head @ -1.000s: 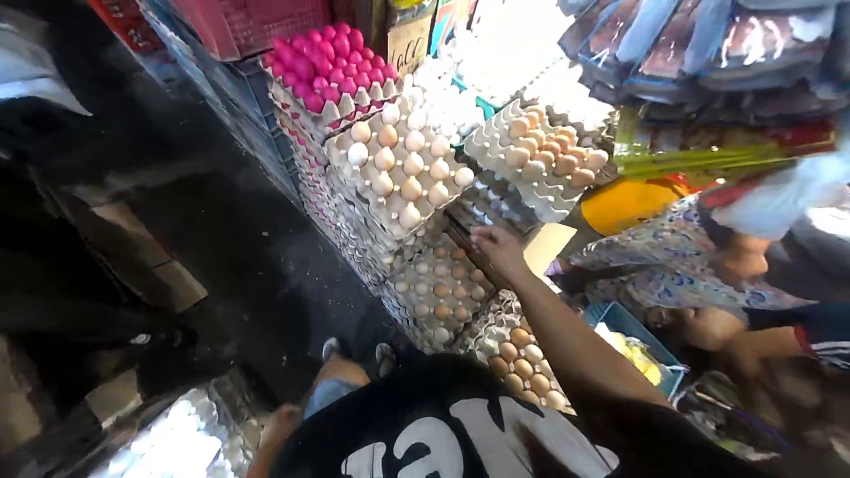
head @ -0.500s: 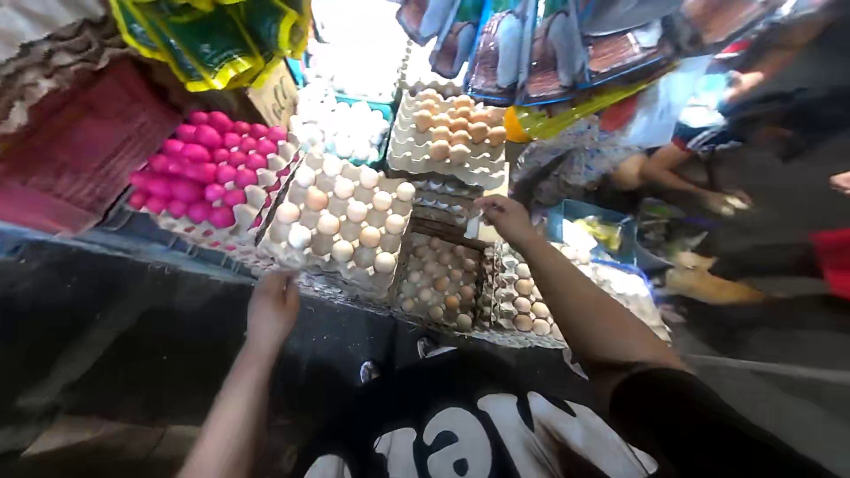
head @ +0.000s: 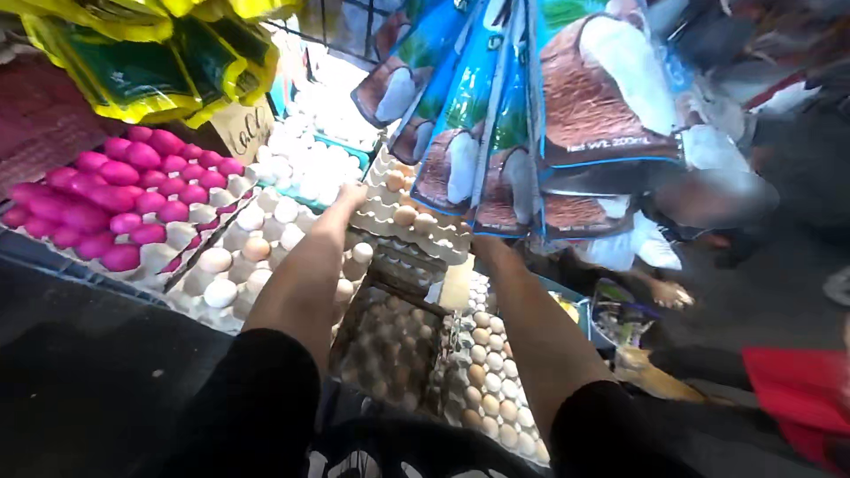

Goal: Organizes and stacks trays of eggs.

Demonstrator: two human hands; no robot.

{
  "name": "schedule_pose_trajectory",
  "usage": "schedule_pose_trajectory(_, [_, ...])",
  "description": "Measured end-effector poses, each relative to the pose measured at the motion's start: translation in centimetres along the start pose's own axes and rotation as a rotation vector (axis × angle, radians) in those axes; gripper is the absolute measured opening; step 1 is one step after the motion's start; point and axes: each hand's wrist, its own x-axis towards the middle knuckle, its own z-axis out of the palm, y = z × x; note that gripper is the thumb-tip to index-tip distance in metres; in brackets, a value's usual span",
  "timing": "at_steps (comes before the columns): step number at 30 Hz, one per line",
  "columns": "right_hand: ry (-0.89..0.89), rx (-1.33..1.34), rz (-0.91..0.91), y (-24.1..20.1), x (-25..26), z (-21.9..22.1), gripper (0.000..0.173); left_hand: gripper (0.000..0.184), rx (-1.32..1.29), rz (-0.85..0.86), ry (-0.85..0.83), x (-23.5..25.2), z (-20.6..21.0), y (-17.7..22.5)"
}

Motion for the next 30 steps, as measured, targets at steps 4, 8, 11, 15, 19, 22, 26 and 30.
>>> schedule_pose_trajectory(4, [0.090, -0.237, -0.250, 1.6, 0.5, 0.9, 0.046, 0.034, -0.090, -0.208, -0.012, -6.2, -2.3, 5.9])
schedule_pose_trajectory(8, [0.144, -0.632, -0.404, 1.2, -0.8, 0.7, 0.051, 0.032, 0.017, -0.108, 0.071, -10.1, -2.4, 8.2])
schedule_pose_trajectory(11, [0.150, -0.322, -0.211, -0.4, -4.5, 0.0, 0.034, 0.034, 0.085, 0.033, 0.148, -7.2, -0.7, 4.7])
schedule_pose_trajectory(15, [0.180, -0.099, -0.168, 2.6, -9.6, 0.1, 0.036, 0.038, 0.182, 0.217, 0.256, -7.2, 0.6, 0.0])
schedule_pose_trajectory(19, [0.283, -0.109, -0.170, 9.2, -16.9, 1.1, 0.030, 0.039, 0.139, 0.314, 0.239, -14.4, 1.9, -2.0])
schedule_pose_trajectory(22, [0.309, -0.086, -0.046, 14.9, -22.5, 0.8, 0.032, 0.037, 0.098, 0.264, 0.161, -19.7, 4.6, -3.3])
schedule_pose_trajectory(26, [0.475, -0.087, 0.025, 21.9, -28.4, -1.3, 0.035, 0.038, 0.135, 0.332, -0.064, -24.0, 10.0, -5.0])
schedule_pose_trajectory(30, [0.644, -0.139, 0.111, 27.6, -31.4, -3.6, 0.035, 0.036, 0.090, 0.379, -0.228, -25.4, 17.0, -5.5])
